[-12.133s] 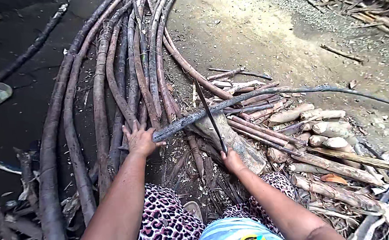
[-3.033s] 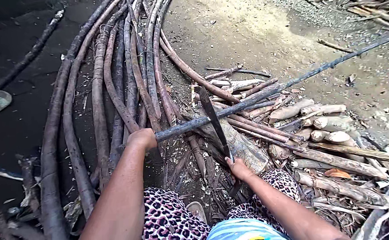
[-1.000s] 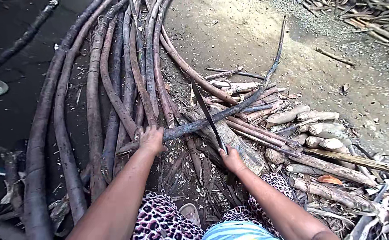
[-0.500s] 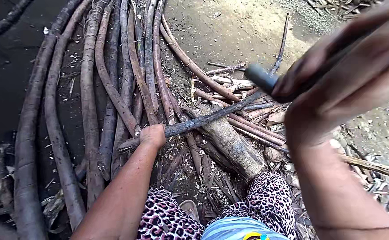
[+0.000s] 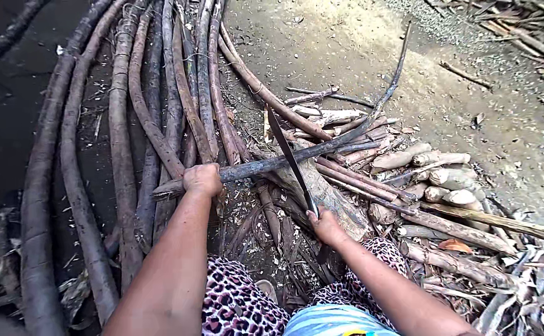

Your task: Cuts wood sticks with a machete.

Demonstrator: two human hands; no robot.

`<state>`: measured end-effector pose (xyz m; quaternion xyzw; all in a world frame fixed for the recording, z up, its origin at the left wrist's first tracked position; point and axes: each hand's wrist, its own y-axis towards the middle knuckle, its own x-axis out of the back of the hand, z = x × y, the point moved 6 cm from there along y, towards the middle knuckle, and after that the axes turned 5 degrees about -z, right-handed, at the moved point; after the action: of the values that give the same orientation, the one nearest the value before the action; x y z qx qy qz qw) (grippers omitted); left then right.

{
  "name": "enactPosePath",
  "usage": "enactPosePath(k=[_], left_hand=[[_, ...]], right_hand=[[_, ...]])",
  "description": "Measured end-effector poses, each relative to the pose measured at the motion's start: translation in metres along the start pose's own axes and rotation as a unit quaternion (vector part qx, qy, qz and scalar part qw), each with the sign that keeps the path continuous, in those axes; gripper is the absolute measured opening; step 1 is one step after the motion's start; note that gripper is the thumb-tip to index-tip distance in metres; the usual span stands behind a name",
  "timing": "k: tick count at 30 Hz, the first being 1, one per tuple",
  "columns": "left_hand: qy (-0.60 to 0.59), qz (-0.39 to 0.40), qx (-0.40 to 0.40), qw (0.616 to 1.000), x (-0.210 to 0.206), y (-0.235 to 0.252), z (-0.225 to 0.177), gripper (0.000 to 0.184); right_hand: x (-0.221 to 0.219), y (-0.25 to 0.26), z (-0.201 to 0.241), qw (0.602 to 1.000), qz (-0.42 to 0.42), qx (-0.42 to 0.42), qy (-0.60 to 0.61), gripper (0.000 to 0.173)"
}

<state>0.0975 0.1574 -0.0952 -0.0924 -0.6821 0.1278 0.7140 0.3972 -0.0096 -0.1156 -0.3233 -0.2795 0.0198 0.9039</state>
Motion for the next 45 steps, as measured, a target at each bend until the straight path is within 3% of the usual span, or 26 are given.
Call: enactPosePath(k=[2,5,7,9,11,13,15,16,17,18,19,20,21,22,23,25,27,28,30,33,36,39,42,45], left_hand=[[0.013,0.003,0.011,1.0,-0.003,0.002,-0.001,0.032],[0.027,-0.006,0.016,0.999,-0.004,0.003,-0.002,0.033],[0.036,-0.008,0.014,0.999,-0.005,0.003,-0.002,0.033],[0.047,-0.006,0.01,0.999,-0.006,0.005,-0.002,0.035],[0.041,-0.006,0.01,0.999,-0.006,0.004,-0.002,0.036],[0.018,-0.017,0.006,1.0,-0.004,0.001,-0.002,0.035],[0.017,-0.019,0.006,1.0,-0.004,0.001,-0.002,0.035],[0.019,-0.017,0.006,1.0,-0.005,0.001,-0.002,0.035],[0.019,-0.017,0.007,1.0,-0.006,0.001,-0.002,0.035],[0.019,-0.018,0.009,1.0,-0.006,0.001,-0.001,0.034],[0.018,-0.02,0.009,1.0,-0.005,0.002,-0.001,0.033],[0.015,-0.02,0.008,1.0,-0.005,0.002,-0.001,0.033],[0.009,-0.021,0.006,1.0,-0.005,0.0,-0.001,0.033],[0.006,-0.022,0.002,1.0,-0.006,-0.002,0.0,0.034],[0.006,-0.023,-0.001,1.0,-0.005,-0.002,0.0,0.036],[0.022,-0.021,0.009,0.999,-0.008,-0.002,0.0,0.037],[0.027,-0.02,0.014,0.999,-0.01,0.0,-0.002,0.038],[0.024,-0.023,0.013,0.999,-0.009,0.001,-0.002,0.037],[0.016,-0.029,0.01,0.999,-0.009,0.0,-0.002,0.034],[0.037,-0.018,0.009,0.999,-0.01,0.002,-0.002,0.034],[0.04,-0.02,0.007,0.999,-0.009,0.002,-0.003,0.032],[0.038,-0.018,0.009,0.999,-0.01,0.002,-0.003,0.034],[0.042,-0.023,0.002,0.999,-0.01,0.002,-0.004,0.036],[0.05,-0.026,0.003,0.998,-0.009,0.002,-0.004,0.036]], right_hand=[[-0.007,-0.002,-0.006,0.997,-0.019,0.012,0.08,0.031],[0.018,-0.028,0.016,0.977,-0.016,0.012,0.212,0.032],[0.057,-0.048,0.04,0.963,-0.047,0.071,0.254,0.034],[0.107,-0.066,0.067,0.935,-0.113,0.184,0.282,0.035],[0.157,-0.088,0.101,0.875,-0.184,0.325,0.309,0.033],[0.2,-0.108,0.137,0.781,-0.248,0.461,0.341,0.038],[0.227,-0.115,0.163,0.689,-0.31,0.541,0.37,0.043],[0.228,-0.11,0.166,0.663,-0.334,0.55,0.383,0.045],[0.215,-0.1,0.158,0.674,-0.355,0.531,0.372,0.045],[0.186,-0.083,0.137,0.725,-0.363,0.477,0.34,0.046],[0.142,-0.059,0.102,0.806,-0.346,0.387,0.285,0.048],[0.089,-0.031,0.057,0.893,-0.283,0.273,0.22,0.049],[0.037,-0.01,0.013,0.954,-0.19,0.156,0.172,0.048],[-0.004,0.001,-0.017,0.982,-0.096,0.047,0.153,0.045],[-0.029,0.007,-0.03,0.984,-0.032,-0.027,0.172,0.04],[-0.05,0.0,-0.02,0.941,0.076,-0.115,0.31,0.044],[-0.047,-0.012,0.001,0.875,0.146,-0.146,0.438,0.05],[-0.038,-0.015,0.008,0.864,0.156,-0.143,0.458,0.049],[-0.011,-0.019,0.012,0.899,0.116,-0.105,0.409,0.042],[0.03,-0.037,0.027,0.97,0.036,-0.015,0.239,0.032],[0.075,-0.067,0.072,0.973,-0.036,0.134,0.182,0.029],[0.126,-0.11,0.131,0.905,-0.143,0.356,0.186,0.021],[0.173,-0.153,0.193,0.76,-0.269,0.563,0.181,0.021],[0.192,-0.156,0.235,0.632,-0.39,0.633,0.218,0.013]])
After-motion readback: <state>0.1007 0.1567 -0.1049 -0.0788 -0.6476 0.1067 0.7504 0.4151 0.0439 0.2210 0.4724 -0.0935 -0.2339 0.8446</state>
